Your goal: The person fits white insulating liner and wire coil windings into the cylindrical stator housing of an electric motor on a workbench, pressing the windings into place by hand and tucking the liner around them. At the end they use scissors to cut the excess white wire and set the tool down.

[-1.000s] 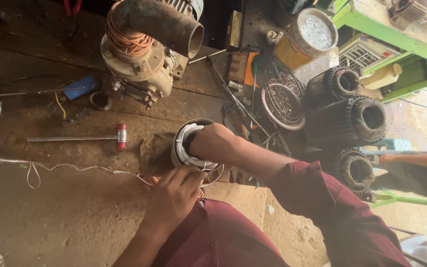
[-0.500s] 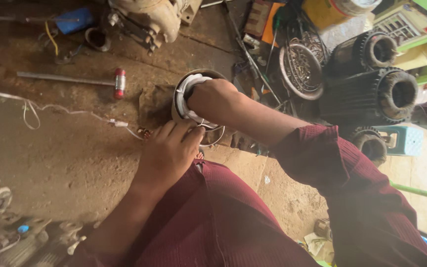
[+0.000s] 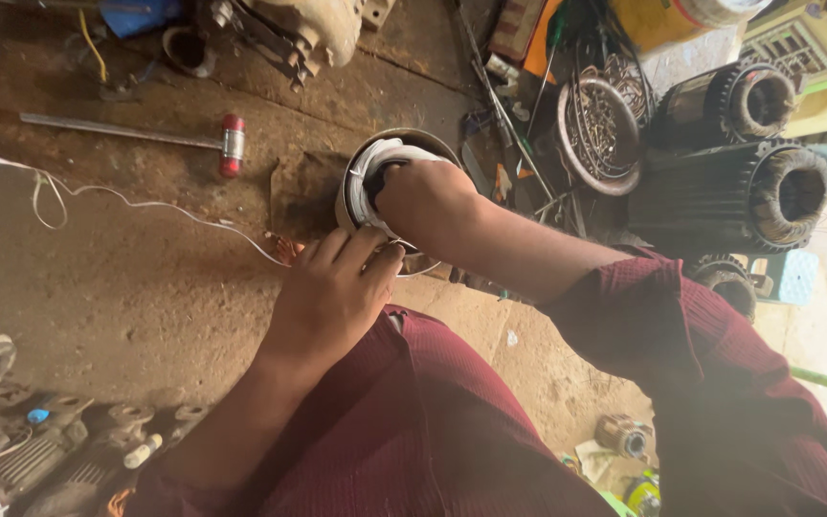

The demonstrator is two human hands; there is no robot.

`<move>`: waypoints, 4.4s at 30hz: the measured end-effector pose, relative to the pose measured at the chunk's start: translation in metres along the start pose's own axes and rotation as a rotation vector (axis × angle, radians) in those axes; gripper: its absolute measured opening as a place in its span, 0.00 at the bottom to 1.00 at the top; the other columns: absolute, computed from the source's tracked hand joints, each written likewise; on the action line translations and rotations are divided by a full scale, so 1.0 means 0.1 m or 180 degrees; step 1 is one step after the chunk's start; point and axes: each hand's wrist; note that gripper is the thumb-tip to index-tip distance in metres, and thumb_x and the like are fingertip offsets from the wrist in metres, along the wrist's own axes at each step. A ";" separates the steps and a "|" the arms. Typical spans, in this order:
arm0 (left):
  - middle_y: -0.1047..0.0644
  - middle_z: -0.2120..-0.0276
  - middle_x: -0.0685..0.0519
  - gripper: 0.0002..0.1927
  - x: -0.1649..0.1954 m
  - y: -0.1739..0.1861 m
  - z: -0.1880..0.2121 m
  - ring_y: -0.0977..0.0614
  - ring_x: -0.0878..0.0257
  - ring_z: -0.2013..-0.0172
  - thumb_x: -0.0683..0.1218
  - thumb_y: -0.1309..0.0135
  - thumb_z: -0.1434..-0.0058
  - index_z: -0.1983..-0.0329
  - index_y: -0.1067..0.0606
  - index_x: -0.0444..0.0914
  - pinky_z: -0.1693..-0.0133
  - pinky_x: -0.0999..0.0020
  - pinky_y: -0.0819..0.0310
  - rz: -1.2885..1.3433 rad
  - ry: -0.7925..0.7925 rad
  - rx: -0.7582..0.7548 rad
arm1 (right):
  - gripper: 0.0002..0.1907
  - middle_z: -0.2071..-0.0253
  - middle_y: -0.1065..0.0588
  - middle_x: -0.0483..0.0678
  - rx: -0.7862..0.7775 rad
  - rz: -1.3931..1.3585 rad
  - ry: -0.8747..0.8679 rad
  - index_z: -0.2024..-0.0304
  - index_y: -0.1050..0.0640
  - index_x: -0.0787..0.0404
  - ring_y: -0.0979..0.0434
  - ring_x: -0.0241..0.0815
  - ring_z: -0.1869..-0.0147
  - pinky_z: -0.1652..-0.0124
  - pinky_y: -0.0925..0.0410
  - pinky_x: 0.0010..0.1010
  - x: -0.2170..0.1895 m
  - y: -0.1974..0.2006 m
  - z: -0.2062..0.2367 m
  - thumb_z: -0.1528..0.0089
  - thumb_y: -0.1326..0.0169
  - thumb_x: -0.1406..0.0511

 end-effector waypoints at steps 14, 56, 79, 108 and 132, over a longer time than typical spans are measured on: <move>0.25 0.52 0.55 0.17 -0.26 0.00 -0.04 0.22 0.57 0.56 0.46 0.39 0.44 0.51 0.22 0.40 0.55 0.59 0.25 0.0398 0.0154 -0.0237 | 0.05 0.62 0.19 0.50 -0.0712 -0.0191 0.0191 0.67 0.16 0.59 0.16 0.48 0.56 0.62 0.24 0.37 0.13 0.13 -0.23 0.42 0.41 0.66; 0.30 0.56 0.47 0.11 0.06 -0.08 -0.21 0.24 0.50 0.56 0.50 0.42 0.36 0.62 0.22 0.38 0.56 0.54 0.25 0.0188 0.1077 -0.0636 | 0.04 0.69 0.19 0.49 0.0117 -0.0132 0.0799 0.70 0.17 0.55 0.17 0.50 0.62 0.68 0.26 0.38 0.28 0.04 -0.19 0.45 0.43 0.66; 0.31 0.56 0.49 0.09 0.18 -0.27 -0.05 0.23 0.54 0.56 0.47 0.32 0.46 0.63 0.16 0.42 0.55 0.58 0.26 0.1113 0.1267 0.0420 | 0.13 0.62 0.23 0.50 0.2573 -0.2157 0.0119 0.53 0.19 0.61 0.22 0.52 0.59 0.60 0.29 0.41 0.18 -0.31 1.06 0.42 0.38 0.68; 0.23 0.69 0.54 0.12 0.46 -0.26 -0.33 0.20 0.56 0.62 0.43 0.51 0.32 0.46 0.30 0.44 0.52 0.56 0.38 -0.1240 -0.0394 0.0589 | 0.09 0.61 0.24 0.56 0.3378 -0.2064 0.2030 0.63 0.24 0.61 0.24 0.64 0.46 0.43 0.37 0.54 -0.49 -0.68 1.91 0.38 0.43 0.62; 0.20 0.70 0.49 0.11 0.45 -0.38 -0.68 0.19 0.50 0.67 0.49 0.42 0.35 0.53 0.25 0.41 0.64 0.54 0.30 -0.1042 0.0458 0.1594 | 0.09 0.62 0.25 0.51 0.2366 -0.2460 0.1027 0.60 0.24 0.61 0.23 0.53 0.51 0.48 0.34 0.43 -0.61 -1.40 1.47 0.35 0.43 0.61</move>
Point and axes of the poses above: each hand's wrist, its own z-axis away from the middle knuckle, its own y-axis out of the back of the hand, x = y × z
